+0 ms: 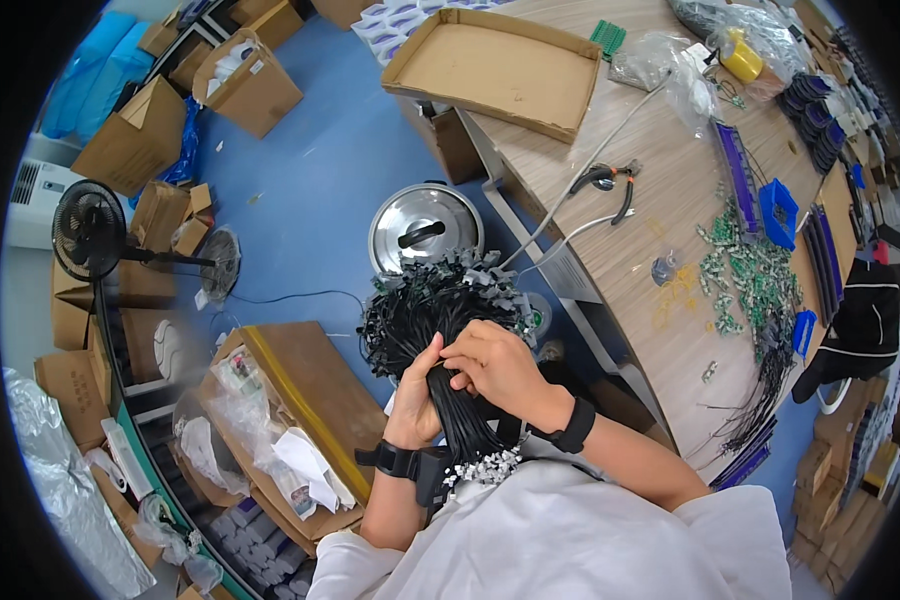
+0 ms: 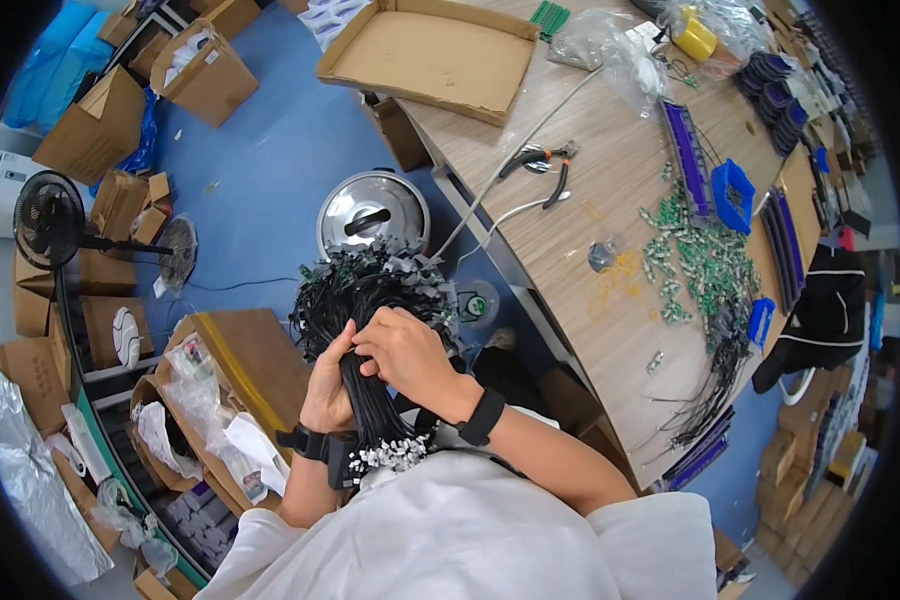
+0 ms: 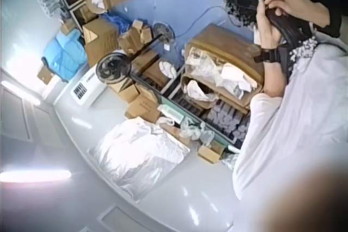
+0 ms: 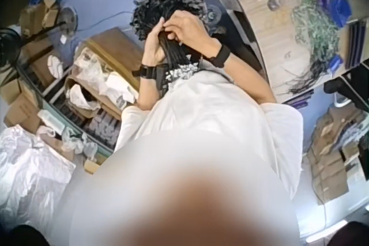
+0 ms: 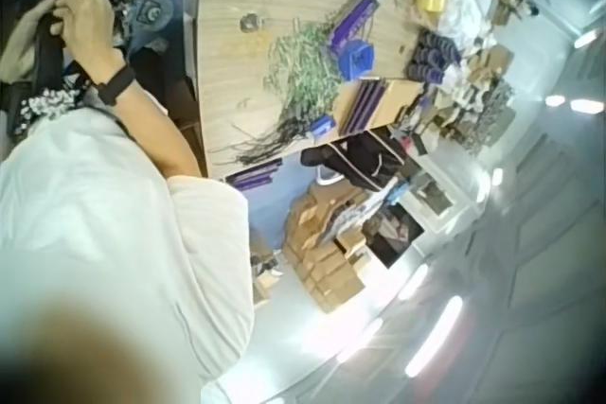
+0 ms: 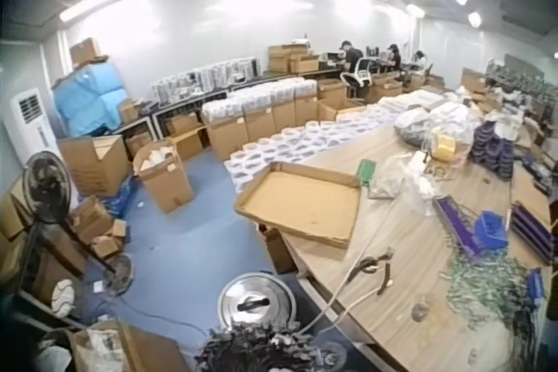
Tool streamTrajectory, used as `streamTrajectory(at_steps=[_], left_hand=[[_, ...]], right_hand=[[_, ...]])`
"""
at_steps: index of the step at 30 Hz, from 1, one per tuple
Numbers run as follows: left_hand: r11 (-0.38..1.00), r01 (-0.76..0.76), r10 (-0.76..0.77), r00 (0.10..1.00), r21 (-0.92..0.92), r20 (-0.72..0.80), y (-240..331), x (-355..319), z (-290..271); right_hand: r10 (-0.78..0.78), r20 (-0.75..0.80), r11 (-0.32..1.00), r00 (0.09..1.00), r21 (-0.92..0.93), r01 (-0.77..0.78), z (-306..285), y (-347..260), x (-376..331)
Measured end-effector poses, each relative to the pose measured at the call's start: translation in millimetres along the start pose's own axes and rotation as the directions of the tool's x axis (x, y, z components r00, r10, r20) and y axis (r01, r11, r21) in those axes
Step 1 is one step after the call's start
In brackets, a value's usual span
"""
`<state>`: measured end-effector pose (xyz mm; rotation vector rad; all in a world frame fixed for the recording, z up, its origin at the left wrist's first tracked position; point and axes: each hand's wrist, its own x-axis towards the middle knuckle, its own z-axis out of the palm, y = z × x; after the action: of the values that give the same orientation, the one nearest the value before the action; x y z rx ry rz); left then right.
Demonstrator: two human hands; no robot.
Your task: The person organizes a bundle of black cables and small green circuit boards on a workbench. They then arrange several purple plastic trays in rows and proceed to place the circuit boards into the slots of the trays one by one.
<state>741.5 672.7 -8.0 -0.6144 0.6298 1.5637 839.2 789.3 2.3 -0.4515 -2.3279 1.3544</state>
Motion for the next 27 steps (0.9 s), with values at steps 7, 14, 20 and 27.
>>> streamTrajectory(at_steps=[7,14,20,27], left_hand=[[0.995,-0.014,-0.002,0.986,0.096,0.164,-6,8,2],[0.963,0.007,-0.003,1.000,0.268,-0.015,2,5,5],[0.947,-0.029,0.048,0.997,0.320,-0.053,7,-2,12],[0.908,-0.170,0.174,0.984,0.382,0.025,20,-2,32]], right_hand=[[0.020,0.141,0.991,0.990,-0.132,-0.001,-11,-8,-4],[-0.068,0.188,0.964,0.980,0.266,0.016,-25,-6,-20],[0.165,0.252,0.898,0.954,0.362,-0.251,-37,-13,-29],[0.252,0.112,0.889,0.961,0.366,-0.276,-40,-36,-58]])
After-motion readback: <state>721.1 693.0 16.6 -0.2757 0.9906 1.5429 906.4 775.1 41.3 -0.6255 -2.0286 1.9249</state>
